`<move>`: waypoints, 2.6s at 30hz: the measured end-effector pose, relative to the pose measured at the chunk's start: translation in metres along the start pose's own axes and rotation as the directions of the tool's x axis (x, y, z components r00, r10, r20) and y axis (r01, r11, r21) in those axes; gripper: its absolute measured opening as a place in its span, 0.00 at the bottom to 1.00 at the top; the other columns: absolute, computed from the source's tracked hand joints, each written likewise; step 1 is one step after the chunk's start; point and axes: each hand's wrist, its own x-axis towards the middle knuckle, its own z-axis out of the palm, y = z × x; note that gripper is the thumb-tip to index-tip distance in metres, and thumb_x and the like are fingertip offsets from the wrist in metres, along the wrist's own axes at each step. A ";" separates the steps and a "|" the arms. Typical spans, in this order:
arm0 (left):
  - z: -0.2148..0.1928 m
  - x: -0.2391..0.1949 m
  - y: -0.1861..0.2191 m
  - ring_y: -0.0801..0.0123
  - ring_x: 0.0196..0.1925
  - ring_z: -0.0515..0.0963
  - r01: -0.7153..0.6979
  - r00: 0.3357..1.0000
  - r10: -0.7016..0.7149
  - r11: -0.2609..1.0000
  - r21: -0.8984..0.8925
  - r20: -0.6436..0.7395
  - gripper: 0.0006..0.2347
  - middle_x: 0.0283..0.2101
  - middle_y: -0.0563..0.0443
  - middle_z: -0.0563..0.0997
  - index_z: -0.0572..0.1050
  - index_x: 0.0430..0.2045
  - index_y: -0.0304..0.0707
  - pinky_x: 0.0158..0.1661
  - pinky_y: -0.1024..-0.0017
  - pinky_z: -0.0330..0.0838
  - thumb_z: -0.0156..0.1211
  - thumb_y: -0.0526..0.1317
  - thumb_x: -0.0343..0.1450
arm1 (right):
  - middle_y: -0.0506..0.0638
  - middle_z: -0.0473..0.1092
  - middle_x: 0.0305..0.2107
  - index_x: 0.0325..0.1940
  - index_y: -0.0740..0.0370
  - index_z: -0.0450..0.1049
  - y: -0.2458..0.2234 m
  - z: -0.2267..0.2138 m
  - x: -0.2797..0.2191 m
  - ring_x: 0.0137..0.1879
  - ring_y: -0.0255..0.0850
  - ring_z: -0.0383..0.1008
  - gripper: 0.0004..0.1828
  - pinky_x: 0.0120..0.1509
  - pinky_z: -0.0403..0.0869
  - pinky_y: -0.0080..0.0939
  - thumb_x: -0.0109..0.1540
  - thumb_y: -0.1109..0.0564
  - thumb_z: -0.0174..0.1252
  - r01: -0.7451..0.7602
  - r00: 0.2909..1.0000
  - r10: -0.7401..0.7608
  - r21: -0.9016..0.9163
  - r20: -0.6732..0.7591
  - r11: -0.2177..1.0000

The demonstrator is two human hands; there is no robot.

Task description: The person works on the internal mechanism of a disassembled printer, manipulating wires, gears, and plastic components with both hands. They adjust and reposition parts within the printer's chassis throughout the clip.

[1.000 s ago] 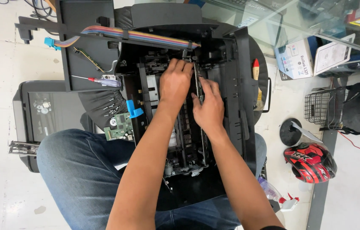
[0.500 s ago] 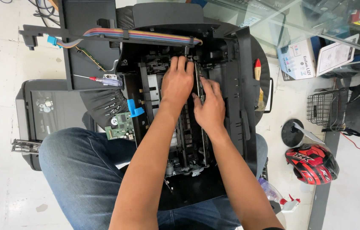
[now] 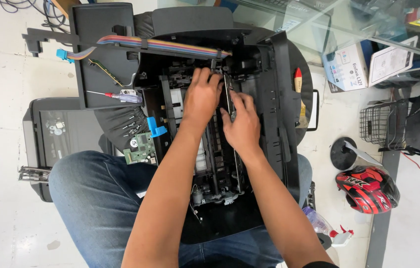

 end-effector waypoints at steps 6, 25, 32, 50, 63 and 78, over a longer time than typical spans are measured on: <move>-0.012 0.009 -0.001 0.53 0.45 0.79 0.132 0.979 -0.100 0.975 -0.177 0.180 0.06 0.36 0.46 0.76 0.81 0.36 0.35 0.43 0.66 0.81 0.68 0.33 0.68 | 0.56 0.67 0.53 0.64 0.60 0.73 -0.017 -0.013 -0.001 0.54 0.57 0.76 0.23 0.43 0.82 0.53 0.65 0.54 0.62 0.053 0.999 -0.052 -0.109 0.008 0.993; -0.252 -0.041 0.067 0.53 0.47 0.82 0.216 0.954 -0.117 0.908 -0.360 0.278 0.10 0.43 0.42 0.80 0.77 0.51 0.27 0.46 0.63 0.79 0.64 0.32 0.76 | 0.68 0.70 0.49 0.60 0.78 0.71 -0.020 -0.135 -0.063 0.53 0.64 0.76 0.14 0.51 0.79 0.53 0.69 0.72 0.53 0.086 0.996 -0.078 0.390 -0.036 0.917; -0.260 -0.094 0.113 0.45 0.45 0.84 0.459 0.862 -0.216 0.718 -0.524 0.459 0.11 0.39 0.36 0.83 0.77 0.47 0.26 0.44 0.56 0.80 0.65 0.32 0.73 | 0.65 0.70 0.48 0.58 0.76 0.72 0.028 -0.153 -0.146 0.52 0.57 0.78 0.12 0.50 0.80 0.50 0.72 0.65 0.54 0.033 0.995 0.008 0.391 -0.102 0.920; -0.146 -0.143 0.130 0.52 0.31 0.84 0.408 0.629 0.002 0.850 -0.333 0.777 0.22 0.33 0.30 0.82 0.64 0.60 0.09 0.27 0.62 0.80 0.54 0.26 0.71 | 0.66 0.74 0.44 0.50 0.77 0.74 0.008 -0.136 -0.207 0.48 0.57 0.79 0.08 0.46 0.79 0.49 0.68 0.69 0.60 0.006 0.991 0.042 0.352 -0.128 0.936; -0.157 -0.138 0.161 0.30 0.58 0.77 0.733 0.508 -0.207 0.614 -0.294 0.836 0.31 0.55 0.15 0.75 0.46 0.68 0.08 0.52 0.43 0.77 0.50 0.31 0.72 | 0.60 0.76 0.44 0.49 0.72 0.76 0.005 -0.126 -0.211 0.49 0.56 0.80 0.08 0.45 0.80 0.47 0.69 0.63 0.59 0.030 0.991 0.023 0.396 -0.130 0.918; -0.123 -0.144 0.146 0.40 0.53 0.82 0.658 0.554 -0.262 0.720 -0.223 0.790 0.30 0.51 0.29 0.81 0.53 0.68 0.16 0.47 0.49 0.81 0.55 0.28 0.70 | 0.61 0.76 0.42 0.51 0.70 0.77 0.002 -0.126 -0.197 0.48 0.56 0.79 0.11 0.45 0.81 0.50 0.67 0.61 0.61 -0.018 1.000 0.016 0.253 0.012 0.967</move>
